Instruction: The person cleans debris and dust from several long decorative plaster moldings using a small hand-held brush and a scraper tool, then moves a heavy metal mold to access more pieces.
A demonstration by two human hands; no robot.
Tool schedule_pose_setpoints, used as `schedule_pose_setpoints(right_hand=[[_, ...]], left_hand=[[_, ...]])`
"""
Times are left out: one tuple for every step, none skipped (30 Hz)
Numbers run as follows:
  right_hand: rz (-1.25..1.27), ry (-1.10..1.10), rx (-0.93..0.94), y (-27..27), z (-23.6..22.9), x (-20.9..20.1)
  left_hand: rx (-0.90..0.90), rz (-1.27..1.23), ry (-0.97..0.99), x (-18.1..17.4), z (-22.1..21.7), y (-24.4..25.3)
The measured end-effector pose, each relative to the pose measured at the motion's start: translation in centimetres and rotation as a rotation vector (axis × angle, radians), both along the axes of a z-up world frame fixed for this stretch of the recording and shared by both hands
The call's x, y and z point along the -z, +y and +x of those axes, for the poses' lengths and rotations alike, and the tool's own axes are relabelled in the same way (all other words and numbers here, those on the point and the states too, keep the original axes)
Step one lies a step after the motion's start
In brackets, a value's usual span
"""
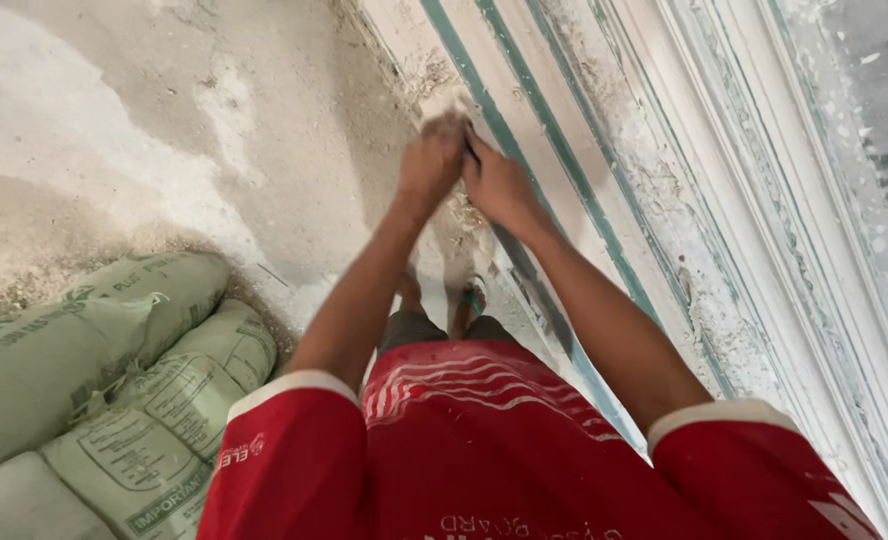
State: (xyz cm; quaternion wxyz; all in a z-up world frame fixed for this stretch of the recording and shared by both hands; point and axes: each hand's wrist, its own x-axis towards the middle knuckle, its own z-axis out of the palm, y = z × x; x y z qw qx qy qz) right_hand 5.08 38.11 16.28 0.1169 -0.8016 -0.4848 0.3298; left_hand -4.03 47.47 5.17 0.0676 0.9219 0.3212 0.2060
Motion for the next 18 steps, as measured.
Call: schedule_pose_setpoints(right_hand=[[0.001,-0.001,0.002,-2.4,-0.7,-0.9],[-0.013,0.010,0.011,-4.8,-1.2,-1.8],[-0.026,0.021,0.021,-7.2,-1.8,-2.7],[-0.028,0.019,0.018,-9.5,-1.9,-2.0],[-0.095,0.046,0.050,-11.8,-2.0,-1.4],[-0.159,0.072,0.079,-14.0,-2.0,-0.7],[-0.159,0.068,0.075,-13.0,-2.0,-0.7],[-0.175,0.044,0.058,-12.4,-2.2,-0.7],[-0.192,0.020,0.042,-11.8,-2.4,-0.7],[-0.193,0.020,0.044,-9.7,-2.6,-0.4],[-0.112,0.029,0.031,-7.7,-2.8,-0.1],[-0.025,0.036,0.024,-5.6,-2.9,0.2],[-0.021,0.032,0.030,-2.8,-3.1,0.1],[0.001,0.009,0.011,0.0,-3.3,0.1],[0.022,-0.014,-0.009,2.7,-3.3,0.0],[0.024,-0.015,0.000,4.0,-3.1,0.7],[0.083,0.004,-0.001,5.4,-2.8,1.4],[0.141,0.023,-0.007,6.7,-2.5,2.0]], left_hand=[[0.002,0.001,-0.001,1.2,-0.3,-2.6],[0.043,-0.005,0.012,2.4,-0.5,-5.4],[0.085,-0.011,0.024,3.6,-0.8,-8.1],[0.083,-0.013,0.022,3.0,-1.5,-10.9],[0.084,-0.015,0.009,2.3,-2.2,-13.7],[0.084,-0.014,-0.005,1.6,-2.8,-16.4],[0.079,-0.013,-0.008,2.0,-2.6,-15.4],[0.081,0.002,-0.017,2.3,-2.7,-14.7],[0.083,0.017,-0.026,2.6,-2.7,-14.1],[0.085,0.016,-0.026,2.6,-2.7,-11.3],[0.105,-0.013,-0.051,2.5,-2.7,-8.5],[0.131,-0.036,-0.080,2.4,-2.4,-5.6],[0.138,-0.032,-0.083,1.7,-2.6,-2.7],[0.095,-0.017,-0.069,1.1,-2.7,0.0],[0.051,-0.003,-0.055,0.4,-2.8,2.8],[0.060,-0.001,-0.056,-0.1,-3.0,4.0],[-0.002,-0.009,-0.007,-0.5,-3.3,5.3],[-0.070,-0.018,0.041,-1.0,-3.6,6.6]])
